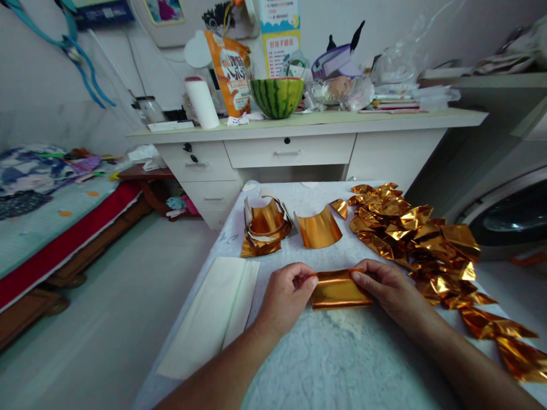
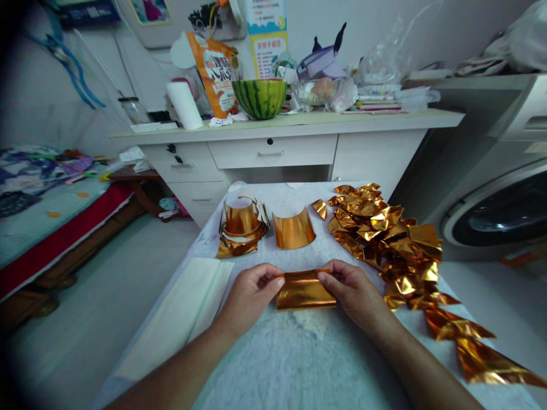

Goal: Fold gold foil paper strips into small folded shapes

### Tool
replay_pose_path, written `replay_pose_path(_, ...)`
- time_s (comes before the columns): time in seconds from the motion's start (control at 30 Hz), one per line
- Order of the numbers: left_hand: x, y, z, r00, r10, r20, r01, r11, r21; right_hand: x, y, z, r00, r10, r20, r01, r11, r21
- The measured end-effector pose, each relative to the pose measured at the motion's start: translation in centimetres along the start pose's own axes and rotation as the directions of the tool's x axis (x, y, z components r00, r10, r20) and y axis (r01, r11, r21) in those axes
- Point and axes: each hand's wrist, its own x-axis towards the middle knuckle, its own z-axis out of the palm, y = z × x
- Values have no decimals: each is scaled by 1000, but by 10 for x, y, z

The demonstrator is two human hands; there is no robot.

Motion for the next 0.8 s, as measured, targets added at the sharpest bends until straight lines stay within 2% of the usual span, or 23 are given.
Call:
replay_pose_path(0.17, -1, -1, 0, 1000, 8, -3, -8, 1000, -9, 0, 1, -1, 1000, 0, 6, 0, 999, -55)
replay_pose_path(0.4, -1, 1, 1, 1000, 0, -3, 0, 1000, -7, 0, 2, 0, 1000, 23, 10, -23, 1000, 5)
replay_pose_path(0.8, 0, -2, 0, 1000, 8, 1, -8, 1000, 6, 1, 3, 0, 1000, 17, -6, -17, 1000, -6)
